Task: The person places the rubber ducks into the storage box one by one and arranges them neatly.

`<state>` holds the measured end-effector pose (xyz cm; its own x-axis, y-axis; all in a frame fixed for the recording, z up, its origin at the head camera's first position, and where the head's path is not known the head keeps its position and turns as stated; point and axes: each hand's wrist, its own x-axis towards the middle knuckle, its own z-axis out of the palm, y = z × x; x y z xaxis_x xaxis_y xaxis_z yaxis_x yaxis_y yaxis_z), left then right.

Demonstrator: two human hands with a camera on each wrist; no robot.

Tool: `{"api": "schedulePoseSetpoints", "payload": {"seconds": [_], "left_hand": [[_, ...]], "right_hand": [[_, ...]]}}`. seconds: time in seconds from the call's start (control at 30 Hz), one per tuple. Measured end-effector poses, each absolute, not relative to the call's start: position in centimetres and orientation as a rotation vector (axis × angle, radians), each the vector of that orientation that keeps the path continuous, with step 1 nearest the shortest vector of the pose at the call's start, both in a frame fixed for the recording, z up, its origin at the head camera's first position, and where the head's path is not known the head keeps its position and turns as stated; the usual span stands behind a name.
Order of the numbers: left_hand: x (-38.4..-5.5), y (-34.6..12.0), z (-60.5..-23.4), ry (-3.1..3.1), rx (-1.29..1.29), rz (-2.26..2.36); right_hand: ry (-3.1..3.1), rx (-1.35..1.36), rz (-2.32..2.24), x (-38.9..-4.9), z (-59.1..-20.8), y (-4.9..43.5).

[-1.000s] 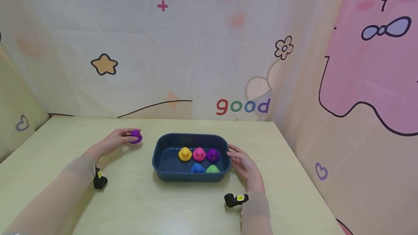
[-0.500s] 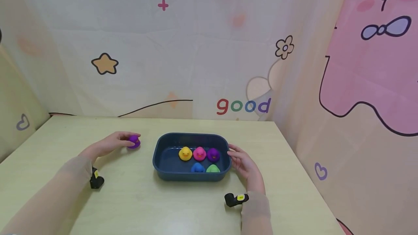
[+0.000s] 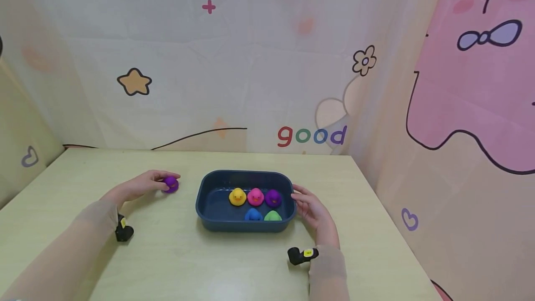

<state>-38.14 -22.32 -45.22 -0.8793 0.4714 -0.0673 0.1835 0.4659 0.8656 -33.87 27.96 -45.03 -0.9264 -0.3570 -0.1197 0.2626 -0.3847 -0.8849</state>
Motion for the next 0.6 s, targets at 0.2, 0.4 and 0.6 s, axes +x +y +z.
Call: {"api": "schedulePoseSetpoints", "payload": {"seconds": [0.2, 0.4, 0.6], "left_hand": [[-38.0, -22.28, -45.17, 2.421, 0.585, 1.373], [-37.71, -22.28, -44.98, 2.351, 0.502, 1.515], [-37.37, -22.13, -44.47, 2.422, 0.417, 1.742]], "right_hand": [[1.489, -0.122, -2.329, -34.01, -45.23, 28.07], [1.523, -0.143, -2.314, -34.08, -45.46, 28.13], [1.552, -0.154, -2.31, -34.04, -45.49, 28.13]]}}
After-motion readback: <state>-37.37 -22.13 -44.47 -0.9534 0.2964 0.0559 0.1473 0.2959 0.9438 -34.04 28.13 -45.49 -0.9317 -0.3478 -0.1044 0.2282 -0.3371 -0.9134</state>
